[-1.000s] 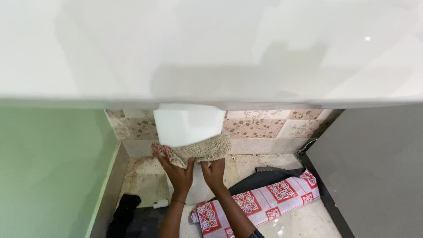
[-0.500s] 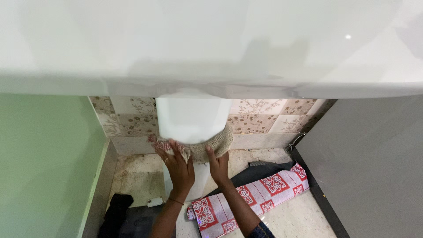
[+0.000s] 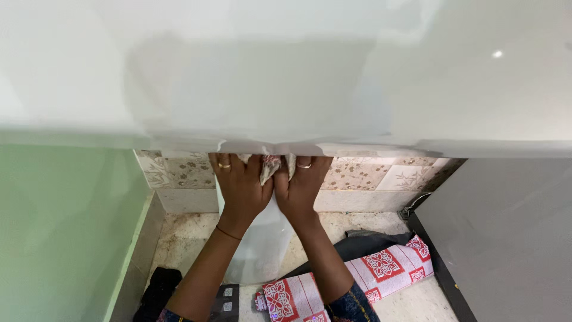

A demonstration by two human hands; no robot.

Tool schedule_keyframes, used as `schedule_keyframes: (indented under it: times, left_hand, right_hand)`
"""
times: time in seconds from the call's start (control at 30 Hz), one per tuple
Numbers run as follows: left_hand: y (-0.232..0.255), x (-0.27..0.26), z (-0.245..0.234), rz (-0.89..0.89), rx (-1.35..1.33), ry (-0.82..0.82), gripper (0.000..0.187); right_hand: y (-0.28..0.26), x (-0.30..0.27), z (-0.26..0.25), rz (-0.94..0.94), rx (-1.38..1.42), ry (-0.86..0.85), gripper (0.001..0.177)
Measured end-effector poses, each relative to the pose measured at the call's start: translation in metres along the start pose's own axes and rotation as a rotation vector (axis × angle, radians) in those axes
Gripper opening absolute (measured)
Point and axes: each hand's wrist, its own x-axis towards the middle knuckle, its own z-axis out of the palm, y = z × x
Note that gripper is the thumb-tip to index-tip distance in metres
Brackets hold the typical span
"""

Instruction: The person wipes the base and pedestal of a bathroom sink using a small cloth, moving the cloth around the curved surface.

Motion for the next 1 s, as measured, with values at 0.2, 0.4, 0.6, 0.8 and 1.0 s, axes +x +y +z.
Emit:
schedule_keyframes:
  times: [0.2,0.4,0.6,0.8,1.0]
  left_hand:
    - [-0.012,-0.077,0.023,-0.074,-0.050,0.007,0.079]
    - [-0.011,-0.152,0.047,-0.172,-0.100,0.025,0.081]
    - [-0.015,-0.240,0.067,-0.260,-0.072,-0.087,0.094]
    - [-0.006,-0.312,0.069,-0.255,-0.017,-0.349,0.101]
    - [-0.001,-0.353,0.054,-0.262,0.122,-0.690,0.098]
  right_hand:
    - [0.010,-0.082,0.018,0.098,-0.134,-0.047,0.081]
    - [0.036,-0.174,0.033,0.179,-0.026,-0.093,0.077]
    - [0.060,-0.280,0.045,0.349,0.043,-0.142,0.080]
    - [0.052,-0.329,0.027,0.701,0.417,-0.274,0.052]
    - [0.077,-0.382,0.020,0.751,0.398,-0.545,0.050]
